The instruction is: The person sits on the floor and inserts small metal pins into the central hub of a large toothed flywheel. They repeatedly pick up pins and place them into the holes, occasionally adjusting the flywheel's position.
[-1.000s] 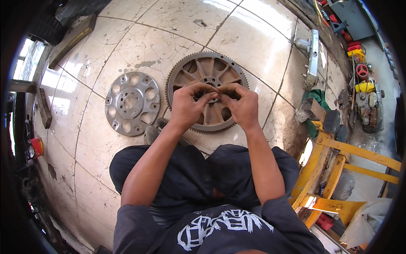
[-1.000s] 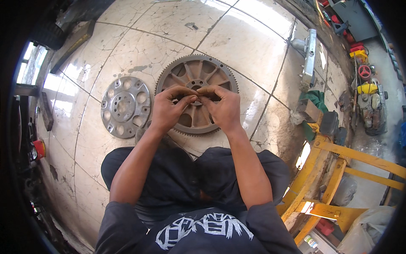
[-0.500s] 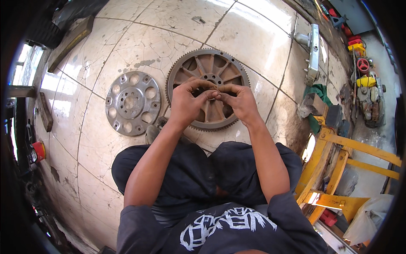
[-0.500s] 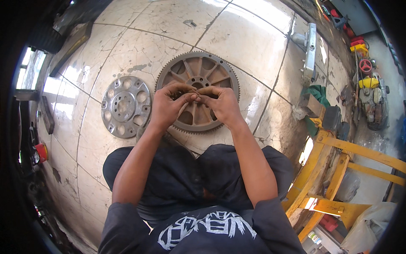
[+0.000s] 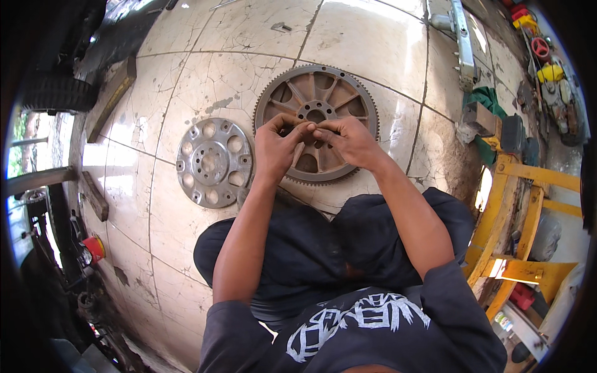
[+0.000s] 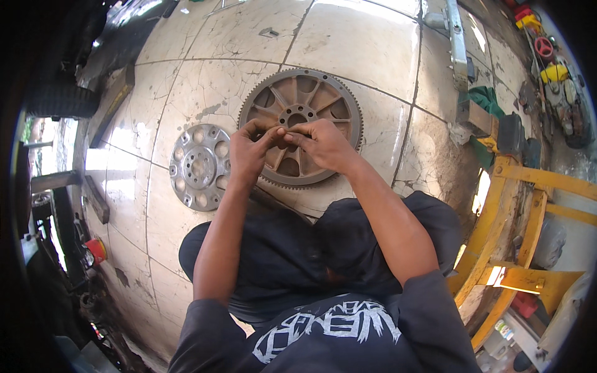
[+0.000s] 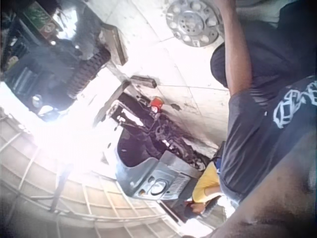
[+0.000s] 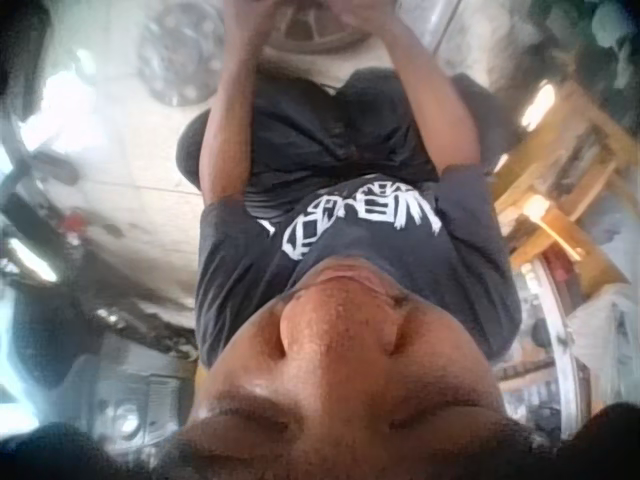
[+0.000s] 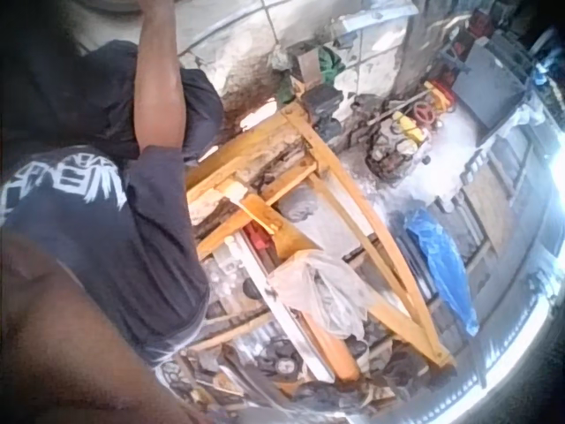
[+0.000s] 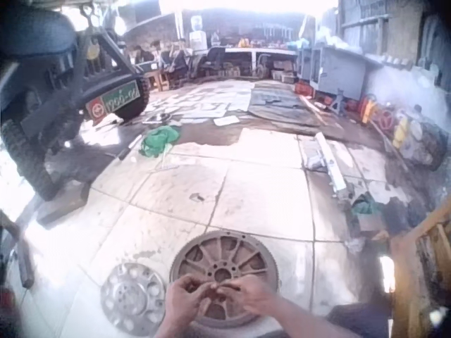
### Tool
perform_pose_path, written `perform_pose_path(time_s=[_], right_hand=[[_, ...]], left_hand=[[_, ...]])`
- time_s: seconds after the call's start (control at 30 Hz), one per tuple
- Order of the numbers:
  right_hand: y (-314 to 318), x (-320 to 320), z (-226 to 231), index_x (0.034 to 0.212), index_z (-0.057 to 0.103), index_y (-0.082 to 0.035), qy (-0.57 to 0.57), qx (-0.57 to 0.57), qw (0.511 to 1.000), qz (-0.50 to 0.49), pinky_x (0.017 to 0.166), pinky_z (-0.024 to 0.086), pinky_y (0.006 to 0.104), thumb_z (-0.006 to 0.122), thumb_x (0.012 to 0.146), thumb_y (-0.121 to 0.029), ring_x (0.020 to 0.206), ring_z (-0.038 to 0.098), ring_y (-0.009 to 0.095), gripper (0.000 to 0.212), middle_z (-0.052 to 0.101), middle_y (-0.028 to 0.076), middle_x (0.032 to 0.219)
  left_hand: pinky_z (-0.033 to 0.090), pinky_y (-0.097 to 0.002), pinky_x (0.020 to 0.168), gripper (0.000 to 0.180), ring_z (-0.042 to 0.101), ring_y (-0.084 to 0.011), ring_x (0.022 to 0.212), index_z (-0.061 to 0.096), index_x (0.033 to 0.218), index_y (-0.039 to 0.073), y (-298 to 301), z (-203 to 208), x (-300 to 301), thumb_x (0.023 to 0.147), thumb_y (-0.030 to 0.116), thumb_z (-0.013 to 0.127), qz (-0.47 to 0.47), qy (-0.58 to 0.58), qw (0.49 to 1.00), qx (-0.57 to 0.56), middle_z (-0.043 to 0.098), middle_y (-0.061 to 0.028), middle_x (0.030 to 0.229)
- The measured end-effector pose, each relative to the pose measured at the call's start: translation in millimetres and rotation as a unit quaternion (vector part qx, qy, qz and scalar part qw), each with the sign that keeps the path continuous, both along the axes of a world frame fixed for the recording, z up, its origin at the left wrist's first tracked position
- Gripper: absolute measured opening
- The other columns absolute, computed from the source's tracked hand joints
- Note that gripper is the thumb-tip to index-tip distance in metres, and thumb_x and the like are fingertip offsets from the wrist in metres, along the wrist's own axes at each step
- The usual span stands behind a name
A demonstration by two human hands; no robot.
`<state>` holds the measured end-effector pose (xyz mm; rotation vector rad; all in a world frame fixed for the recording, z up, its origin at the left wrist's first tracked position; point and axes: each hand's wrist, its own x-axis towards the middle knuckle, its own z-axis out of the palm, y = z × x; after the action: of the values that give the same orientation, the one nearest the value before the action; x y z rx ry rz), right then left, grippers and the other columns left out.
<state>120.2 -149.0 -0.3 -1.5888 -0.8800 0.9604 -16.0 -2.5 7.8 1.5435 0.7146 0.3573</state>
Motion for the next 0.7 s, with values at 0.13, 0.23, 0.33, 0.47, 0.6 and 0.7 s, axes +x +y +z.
perform_pose_path(time_s=[0.13, 0.23, 0.33, 0.47, 0.6, 0.7], right_hand=[[2, -4, -11, 0.121, 0.074, 0.001, 0.03, -0.009, 1.0, 0.005, 0.081, 0.054, 0.0327, 0.071, 0.102, -0.026, 0.089, 0.07, 0.014, 0.034, 0.079, 0.016, 0.103], [3, -8, -10, 0.122, 0.074, 0.0, -0.069, 0.037, 0.997, -0.004, 0.081, 0.054, 0.0328, 0.072, 0.102, -0.027, 0.087, 0.071, 0.015, 0.033, 0.079, 0.016, 0.103], [2, -6, 0, 0.122, 0.075, -0.003, -0.132, 0.012, 0.991, 0.012, 0.079, 0.054, 0.0343, 0.072, 0.101, -0.027, 0.081, 0.069, 0.017, 0.032, 0.078, 0.017, 0.099], [-1, -6, -12, 0.12, 0.076, -0.004, -0.104, 0.041, 0.994, -0.005, 0.073, 0.052, 0.0367, 0.071, 0.101, -0.029, 0.072, 0.063, 0.018, 0.032, 0.076, 0.019, 0.093], [2, -5, -2, 0.12, 0.074, -0.002, -0.077, 0.033, 0.996, 0.01, 0.073, 0.051, 0.0358, 0.068, 0.104, -0.029, 0.07, 0.06, 0.018, 0.032, 0.075, 0.017, 0.089], [2, -2, -1, 0.121, 0.072, 0.001, -0.011, 0.022, 0.999, 0.039, 0.077, 0.052, 0.0343, 0.064, 0.107, -0.03, 0.076, 0.061, 0.015, 0.035, 0.076, 0.013, 0.09]], left_hand=[[0.054, -0.0264, 0.069, 0.019, 0.068, -0.0081, 0.075, 0.076, 0.097, -0.004, 1, -8, 3, 0.092, 0.013, 0.083, 0.001, 0.011, 1.0, 0.025, 0.077, -0.0072, 0.083], [0.055, -0.0262, 0.07, 0.017, 0.069, -0.0081, 0.078, 0.076, 0.096, -0.004, 2, -9, 2, 0.093, 0.012, 0.082, -0.007, 0.011, 0.997, 0.073, 0.078, -0.0081, 0.086], [0.056, -0.0264, 0.072, 0.017, 0.07, -0.0085, 0.08, 0.075, 0.096, -0.004, 5, -12, 2, 0.092, 0.011, 0.083, -0.009, -0.003, 0.999, 0.045, 0.078, -0.0083, 0.087], [0.057, -0.0266, 0.075, 0.019, 0.071, -0.0099, 0.083, 0.075, 0.1, -0.004, 3, -15, 3, 0.091, 0.01, 0.084, -0.021, -0.006, 1.0, -0.013, 0.078, -0.0083, 0.093], [0.057, -0.0264, 0.08, 0.025, 0.072, -0.0117, 0.089, 0.075, 0.108, -0.003, 10, -8, -2, 0.091, 0.012, 0.085, -0.025, -0.025, 0.992, -0.117, 0.079, -0.0079, 0.101], [0.057, -0.0267, 0.083, 0.033, 0.072, -0.0123, 0.093, 0.074, 0.116, -0.003, 19, -1, -4, 0.09, 0.014, 0.086, -0.067, -0.017, 0.988, -0.136, 0.079, -0.0075, 0.104]])
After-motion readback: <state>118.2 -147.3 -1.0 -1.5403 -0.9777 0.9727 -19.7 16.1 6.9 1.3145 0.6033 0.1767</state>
